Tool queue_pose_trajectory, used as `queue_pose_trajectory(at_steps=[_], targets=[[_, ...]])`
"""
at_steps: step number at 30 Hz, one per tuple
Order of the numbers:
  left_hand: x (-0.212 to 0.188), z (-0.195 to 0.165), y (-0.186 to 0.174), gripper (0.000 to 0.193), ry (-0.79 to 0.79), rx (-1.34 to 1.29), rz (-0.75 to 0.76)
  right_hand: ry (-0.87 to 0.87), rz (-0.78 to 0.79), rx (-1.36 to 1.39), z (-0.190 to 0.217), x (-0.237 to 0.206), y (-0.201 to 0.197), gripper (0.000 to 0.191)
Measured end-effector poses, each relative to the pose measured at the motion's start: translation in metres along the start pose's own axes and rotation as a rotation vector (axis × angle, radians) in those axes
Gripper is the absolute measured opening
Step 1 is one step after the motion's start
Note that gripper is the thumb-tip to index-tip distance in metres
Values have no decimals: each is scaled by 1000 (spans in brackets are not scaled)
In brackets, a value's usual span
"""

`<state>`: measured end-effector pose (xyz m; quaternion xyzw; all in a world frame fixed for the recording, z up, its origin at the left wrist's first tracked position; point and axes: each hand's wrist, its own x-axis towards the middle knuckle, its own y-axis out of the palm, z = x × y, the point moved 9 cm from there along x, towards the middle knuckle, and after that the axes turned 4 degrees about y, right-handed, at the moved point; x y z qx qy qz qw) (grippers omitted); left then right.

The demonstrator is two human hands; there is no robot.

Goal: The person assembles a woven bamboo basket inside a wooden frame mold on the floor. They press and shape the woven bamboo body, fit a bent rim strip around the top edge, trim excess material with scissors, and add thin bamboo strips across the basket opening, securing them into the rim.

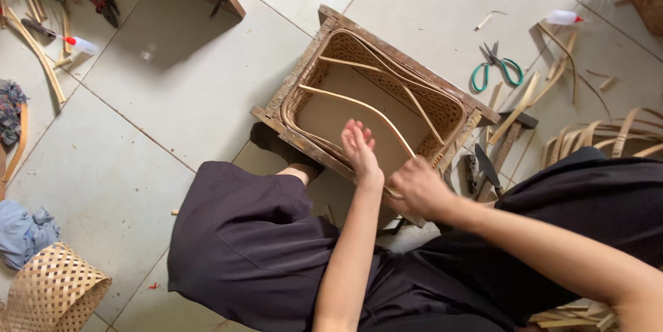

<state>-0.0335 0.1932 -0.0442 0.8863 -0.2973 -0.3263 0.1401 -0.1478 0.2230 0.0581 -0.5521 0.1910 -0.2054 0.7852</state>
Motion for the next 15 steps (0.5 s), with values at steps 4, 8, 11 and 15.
queue_pose_trajectory(at_steps=[4, 8, 11, 15], targets=[[-101, -128, 38, 31, 217, 33, 326, 20, 141, 16, 12, -26, 48, 52], [-228, -292, -20, 23, 812, 120, 422, 29, 159, 65, -5, -18, 61, 61], [-220, -381, -111, 41, 935, 609, 112, 56, 137, -11, -34, 7, 52, 63], [-144, -436, -156, 51, 1018, 496, 64, 100, 161, -217, -97, 38, 28, 56]])
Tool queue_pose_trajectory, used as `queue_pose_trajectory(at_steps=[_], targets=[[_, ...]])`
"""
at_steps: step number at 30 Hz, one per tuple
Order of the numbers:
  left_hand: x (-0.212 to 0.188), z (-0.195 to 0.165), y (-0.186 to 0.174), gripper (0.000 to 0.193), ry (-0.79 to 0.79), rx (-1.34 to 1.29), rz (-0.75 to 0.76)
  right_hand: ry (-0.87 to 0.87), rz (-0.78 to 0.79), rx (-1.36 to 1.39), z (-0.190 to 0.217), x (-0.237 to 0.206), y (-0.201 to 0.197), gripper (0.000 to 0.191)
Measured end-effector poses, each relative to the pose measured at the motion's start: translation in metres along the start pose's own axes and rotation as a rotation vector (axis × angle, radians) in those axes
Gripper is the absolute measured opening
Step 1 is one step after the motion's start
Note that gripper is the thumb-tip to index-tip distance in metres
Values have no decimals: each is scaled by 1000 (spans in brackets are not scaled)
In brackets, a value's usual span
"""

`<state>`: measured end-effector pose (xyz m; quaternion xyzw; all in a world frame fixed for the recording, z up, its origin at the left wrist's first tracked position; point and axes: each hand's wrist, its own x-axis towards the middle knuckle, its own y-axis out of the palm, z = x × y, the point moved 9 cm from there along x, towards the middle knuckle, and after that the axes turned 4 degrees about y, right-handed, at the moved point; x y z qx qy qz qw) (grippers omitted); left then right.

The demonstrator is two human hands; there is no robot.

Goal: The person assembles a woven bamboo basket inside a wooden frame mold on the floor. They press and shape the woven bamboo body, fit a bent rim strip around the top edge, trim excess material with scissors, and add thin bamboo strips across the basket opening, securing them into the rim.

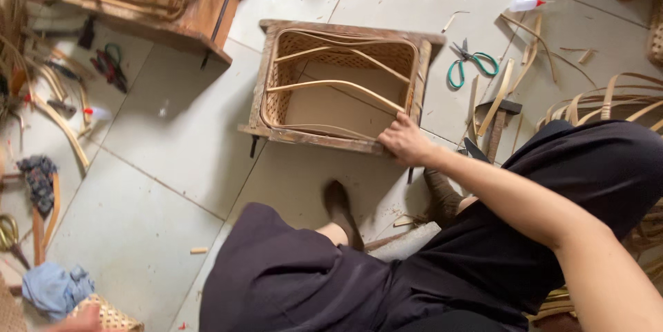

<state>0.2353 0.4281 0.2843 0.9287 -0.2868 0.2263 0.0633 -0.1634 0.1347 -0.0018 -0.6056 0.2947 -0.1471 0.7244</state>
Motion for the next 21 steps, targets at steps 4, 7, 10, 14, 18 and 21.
queue_pose_trajectory(at_steps=[4, 7, 10, 14, 18, 21], targets=[[18, 59, 90, 33, 9, 13, 234, 63, 87, -9, -68, 21, -41, 36], [-22, 134, 217, 41, -81, 284, 650, 129, 40, -55, -132, 25, -106, 44], [-70, 162, 329, 82, 472, 520, 975, 248, 45, -86, -200, 1, -147, 44], [-103, 214, 397, 75, 510, 652, 1296, 467, 153, 66, -269, -54, -114, 40], [-109, 237, 410, 75, 532, 621, 1316, 639, 325, 368, -295, -106, -9, 36], [-125, 248, 410, 75, 508, 607, 1307, 642, 214, 452, -305, -112, 44, 31]])
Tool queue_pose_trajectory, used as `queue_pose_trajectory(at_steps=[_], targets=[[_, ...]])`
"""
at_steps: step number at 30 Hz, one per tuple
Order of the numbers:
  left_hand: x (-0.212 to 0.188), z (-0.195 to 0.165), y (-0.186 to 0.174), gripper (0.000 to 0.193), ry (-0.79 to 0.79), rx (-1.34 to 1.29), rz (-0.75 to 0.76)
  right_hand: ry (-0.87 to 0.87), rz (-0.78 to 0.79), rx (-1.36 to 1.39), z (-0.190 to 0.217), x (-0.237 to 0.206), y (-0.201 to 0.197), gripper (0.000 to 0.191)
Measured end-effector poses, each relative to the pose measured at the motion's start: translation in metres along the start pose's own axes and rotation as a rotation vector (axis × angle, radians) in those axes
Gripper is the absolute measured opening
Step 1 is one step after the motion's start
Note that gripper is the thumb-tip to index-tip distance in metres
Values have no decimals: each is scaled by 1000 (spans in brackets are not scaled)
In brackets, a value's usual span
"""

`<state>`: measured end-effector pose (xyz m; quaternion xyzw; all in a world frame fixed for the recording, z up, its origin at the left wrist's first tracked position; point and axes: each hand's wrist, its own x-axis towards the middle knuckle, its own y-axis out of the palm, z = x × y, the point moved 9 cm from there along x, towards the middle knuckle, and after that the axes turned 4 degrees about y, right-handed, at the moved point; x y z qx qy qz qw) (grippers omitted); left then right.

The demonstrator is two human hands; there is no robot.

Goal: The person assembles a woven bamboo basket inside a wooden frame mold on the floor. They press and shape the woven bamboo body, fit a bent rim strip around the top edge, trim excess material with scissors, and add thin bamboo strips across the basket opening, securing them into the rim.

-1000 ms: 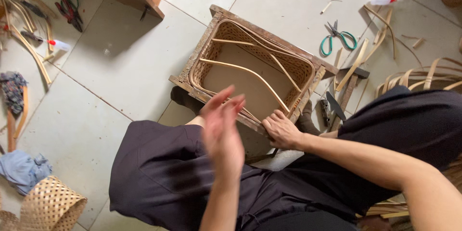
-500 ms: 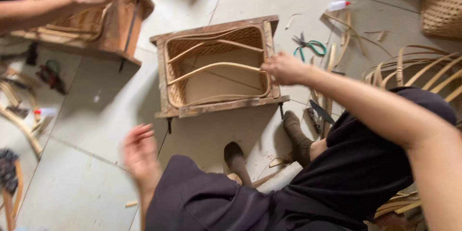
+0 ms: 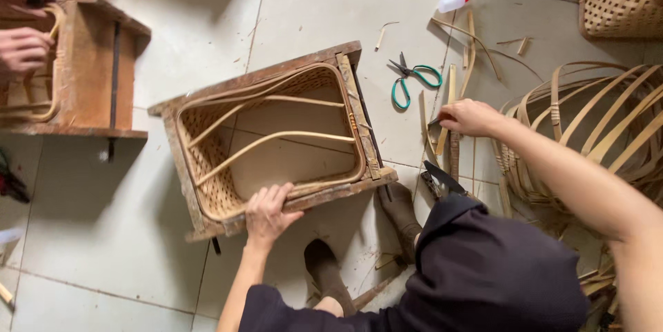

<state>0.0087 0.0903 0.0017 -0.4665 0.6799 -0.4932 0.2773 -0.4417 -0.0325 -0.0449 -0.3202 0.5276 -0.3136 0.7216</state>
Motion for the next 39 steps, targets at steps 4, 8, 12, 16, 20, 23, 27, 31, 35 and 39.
queue_pose_trajectory(at_steps=[4, 8, 12, 16, 20, 23, 27, 31, 35, 39], targets=[[-10, -34, 23, 75, -57, -70, 16, 96, -344, 112, -26, 38, 0, 27], [-12, -62, 28, 73, -150, -66, 26, 350, -259, -27, -42, 85, 22, 35], [-6, -78, 23, 76, -92, -77, -49, 406, -414, 61, -34, 102, 41, 32], [-2, -79, 27, 71, -66, -96, -76, 374, -571, 516, -43, 101, 37, 19], [-4, -81, 30, 68, -37, -57, -89, 137, -795, 727, -20, 83, -37, 13], [-5, -83, 32, 62, -46, -78, -90, -31, -815, 621, 32, 60, -101, 21], [-8, -90, 35, 55, -49, -85, -102, -248, -488, 911, 123, 47, -132, 36], [-11, -93, 35, 52, -40, -99, -143, -278, -352, 1057, 209, 43, -106, 46], [-11, -93, 36, 52, -26, -85, -126, -258, -430, 992, 255, 61, -78, 38], [-11, -94, 35, 56, 1, -72, -143, -156, -432, 972, 260, 78, -49, 33]])
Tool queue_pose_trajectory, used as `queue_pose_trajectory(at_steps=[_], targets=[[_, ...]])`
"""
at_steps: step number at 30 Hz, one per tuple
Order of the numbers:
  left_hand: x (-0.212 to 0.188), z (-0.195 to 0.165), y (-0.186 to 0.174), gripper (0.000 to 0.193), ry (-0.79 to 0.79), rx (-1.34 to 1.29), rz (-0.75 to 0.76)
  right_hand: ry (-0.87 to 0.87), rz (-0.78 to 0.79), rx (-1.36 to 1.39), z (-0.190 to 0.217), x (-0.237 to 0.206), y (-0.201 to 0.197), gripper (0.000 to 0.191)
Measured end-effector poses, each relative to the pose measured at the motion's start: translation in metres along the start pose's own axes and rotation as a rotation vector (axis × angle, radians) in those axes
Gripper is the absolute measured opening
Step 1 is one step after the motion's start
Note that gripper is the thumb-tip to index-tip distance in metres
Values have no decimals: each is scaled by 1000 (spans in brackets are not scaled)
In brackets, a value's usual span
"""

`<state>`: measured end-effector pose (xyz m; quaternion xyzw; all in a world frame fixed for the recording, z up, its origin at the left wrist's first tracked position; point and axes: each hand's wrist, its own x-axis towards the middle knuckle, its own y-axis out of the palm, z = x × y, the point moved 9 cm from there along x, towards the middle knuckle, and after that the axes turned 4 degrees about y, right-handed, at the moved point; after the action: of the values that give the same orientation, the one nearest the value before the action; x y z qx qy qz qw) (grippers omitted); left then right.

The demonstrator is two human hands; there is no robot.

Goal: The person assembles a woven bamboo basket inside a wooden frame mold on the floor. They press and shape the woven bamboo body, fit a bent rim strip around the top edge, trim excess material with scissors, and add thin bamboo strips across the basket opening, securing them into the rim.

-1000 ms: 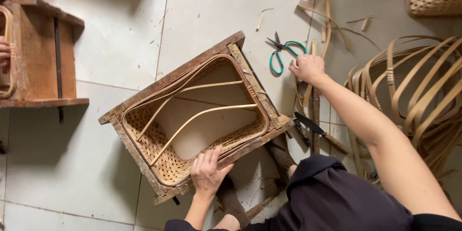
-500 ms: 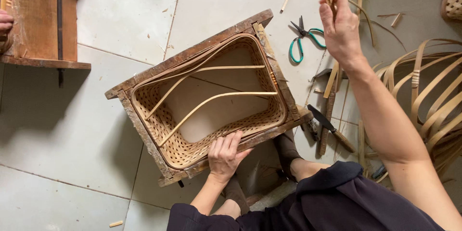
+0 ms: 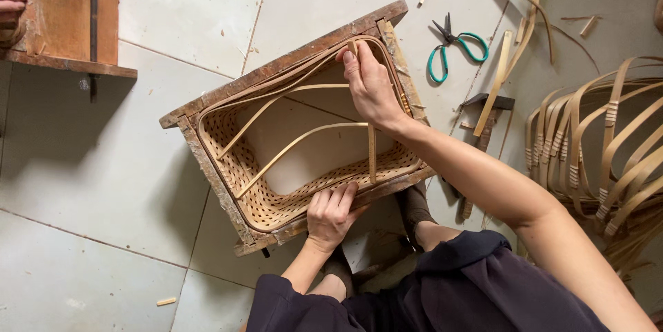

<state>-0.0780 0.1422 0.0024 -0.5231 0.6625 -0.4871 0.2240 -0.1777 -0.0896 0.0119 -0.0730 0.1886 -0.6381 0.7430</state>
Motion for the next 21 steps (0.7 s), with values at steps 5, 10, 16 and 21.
queue_pose_trajectory(at_steps=[5, 10, 16, 21], targets=[[-2, 1, 2, 57, 2, -5, -7, -31, -34, -7, -14, 4, 7, 34], [-4, 2, 5, 54, 9, -19, 4, -23, -24, -19, -19, 6, 10, 36], [-3, 1, 2, 53, 32, -46, 6, -16, 40, -181, -24, 8, 18, 30], [19, 2, -2, 56, 57, -58, 82, -164, 44, -275, -18, 12, 24, 26]])
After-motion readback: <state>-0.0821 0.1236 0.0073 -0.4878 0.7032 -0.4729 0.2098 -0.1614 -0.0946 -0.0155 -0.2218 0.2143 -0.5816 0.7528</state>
